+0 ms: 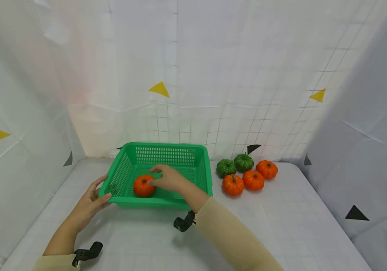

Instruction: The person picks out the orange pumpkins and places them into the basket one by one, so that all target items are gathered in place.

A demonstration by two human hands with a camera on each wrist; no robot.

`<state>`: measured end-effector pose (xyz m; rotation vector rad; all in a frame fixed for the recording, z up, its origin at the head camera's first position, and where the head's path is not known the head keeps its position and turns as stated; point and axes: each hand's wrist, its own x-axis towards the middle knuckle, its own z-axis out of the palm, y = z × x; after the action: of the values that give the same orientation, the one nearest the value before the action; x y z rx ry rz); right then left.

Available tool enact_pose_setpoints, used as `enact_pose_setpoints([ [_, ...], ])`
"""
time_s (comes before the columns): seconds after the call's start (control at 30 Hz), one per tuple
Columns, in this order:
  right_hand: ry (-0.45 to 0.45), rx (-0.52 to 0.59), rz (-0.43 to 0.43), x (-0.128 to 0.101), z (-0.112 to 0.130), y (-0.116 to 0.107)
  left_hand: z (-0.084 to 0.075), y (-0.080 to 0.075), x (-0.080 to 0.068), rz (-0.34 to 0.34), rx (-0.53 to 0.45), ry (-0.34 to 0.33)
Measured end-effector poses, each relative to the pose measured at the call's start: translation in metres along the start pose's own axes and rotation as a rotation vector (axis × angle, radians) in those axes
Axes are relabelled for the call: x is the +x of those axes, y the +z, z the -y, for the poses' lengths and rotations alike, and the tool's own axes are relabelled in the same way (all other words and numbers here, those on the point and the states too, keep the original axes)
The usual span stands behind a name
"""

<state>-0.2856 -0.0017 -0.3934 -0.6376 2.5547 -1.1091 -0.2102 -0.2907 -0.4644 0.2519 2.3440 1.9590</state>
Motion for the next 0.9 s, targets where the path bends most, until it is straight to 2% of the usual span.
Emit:
enact_pose_setpoints([
  [0.3, -0.061, 0.066, -0.018, -0.034, -0.003, -0.024, -0.003, 0.003, -0.001, 0.014, -0.008, 0.017],
  [0.67, -0.101, 0.063, -0.059, -0.068, -0.018, -0.042, -0.001, 0.001, -0.001, 0.005, -0.011, 0.014],
  [0.9, -0.073, 0.09, -0.092, -0.087, -0.033, -0.053, 0.001, 0.001, 0.0, -0.001, 0.009, 0.014],
])
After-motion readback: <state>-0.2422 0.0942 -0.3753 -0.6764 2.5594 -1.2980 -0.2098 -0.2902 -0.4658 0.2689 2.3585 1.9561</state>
